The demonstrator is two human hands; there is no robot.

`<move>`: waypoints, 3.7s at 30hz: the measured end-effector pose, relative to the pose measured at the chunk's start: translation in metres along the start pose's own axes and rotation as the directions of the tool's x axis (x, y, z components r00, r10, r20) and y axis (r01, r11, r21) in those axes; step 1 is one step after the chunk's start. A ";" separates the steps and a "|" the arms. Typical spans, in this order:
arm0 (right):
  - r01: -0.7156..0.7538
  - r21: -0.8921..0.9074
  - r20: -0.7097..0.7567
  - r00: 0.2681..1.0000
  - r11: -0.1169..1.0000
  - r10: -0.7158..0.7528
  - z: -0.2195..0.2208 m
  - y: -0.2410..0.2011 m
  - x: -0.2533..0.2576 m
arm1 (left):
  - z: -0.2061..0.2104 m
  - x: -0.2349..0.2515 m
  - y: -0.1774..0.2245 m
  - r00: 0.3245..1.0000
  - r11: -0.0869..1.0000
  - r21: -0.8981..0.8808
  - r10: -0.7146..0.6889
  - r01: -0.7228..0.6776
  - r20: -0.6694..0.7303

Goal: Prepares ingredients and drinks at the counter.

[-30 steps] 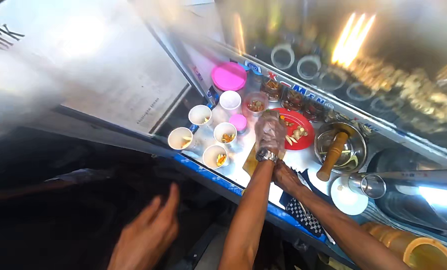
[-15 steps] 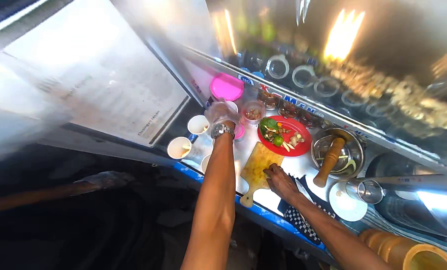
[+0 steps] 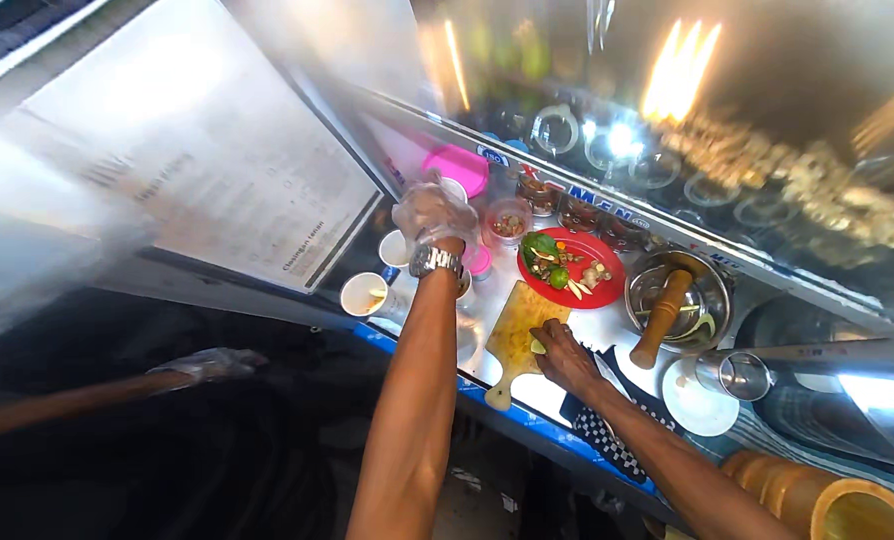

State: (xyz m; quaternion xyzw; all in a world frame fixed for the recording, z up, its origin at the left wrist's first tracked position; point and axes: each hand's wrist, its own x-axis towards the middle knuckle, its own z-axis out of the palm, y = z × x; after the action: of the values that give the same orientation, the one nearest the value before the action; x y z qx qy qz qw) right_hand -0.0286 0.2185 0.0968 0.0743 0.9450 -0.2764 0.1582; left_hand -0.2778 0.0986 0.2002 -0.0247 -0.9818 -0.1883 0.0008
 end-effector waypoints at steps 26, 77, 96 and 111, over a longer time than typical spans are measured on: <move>0.170 0.366 -0.507 0.861 0.915 0.043 -0.067 -0.040 -0.057 | -0.008 -0.213 0.011 0.716 0.758 -0.210 0.432 -0.617 -0.548; 0.086 0.414 -0.024 0.996 0.906 -0.083 -0.156 -0.053 -0.090 | 0.035 -0.302 -0.022 0.932 0.667 -0.652 0.217 -0.360 -0.292; 0.392 -0.122 -0.149 0.901 0.912 -0.407 -0.145 -0.065 -0.099 | 0.038 -0.305 -0.019 0.956 0.641 -0.712 0.139 -0.287 -0.260; 0.485 0.138 -0.266 0.858 0.863 -0.440 -0.189 -0.078 -0.136 | 0.033 -0.299 -0.031 0.955 0.499 -0.833 -0.035 -0.239 -0.295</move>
State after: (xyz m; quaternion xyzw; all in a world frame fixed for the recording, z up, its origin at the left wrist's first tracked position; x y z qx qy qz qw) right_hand 0.0326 0.2496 0.3326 -0.1095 0.9140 -0.3896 -0.0300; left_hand 0.0200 0.0677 0.1553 -0.0543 -0.7439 -0.6523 0.1350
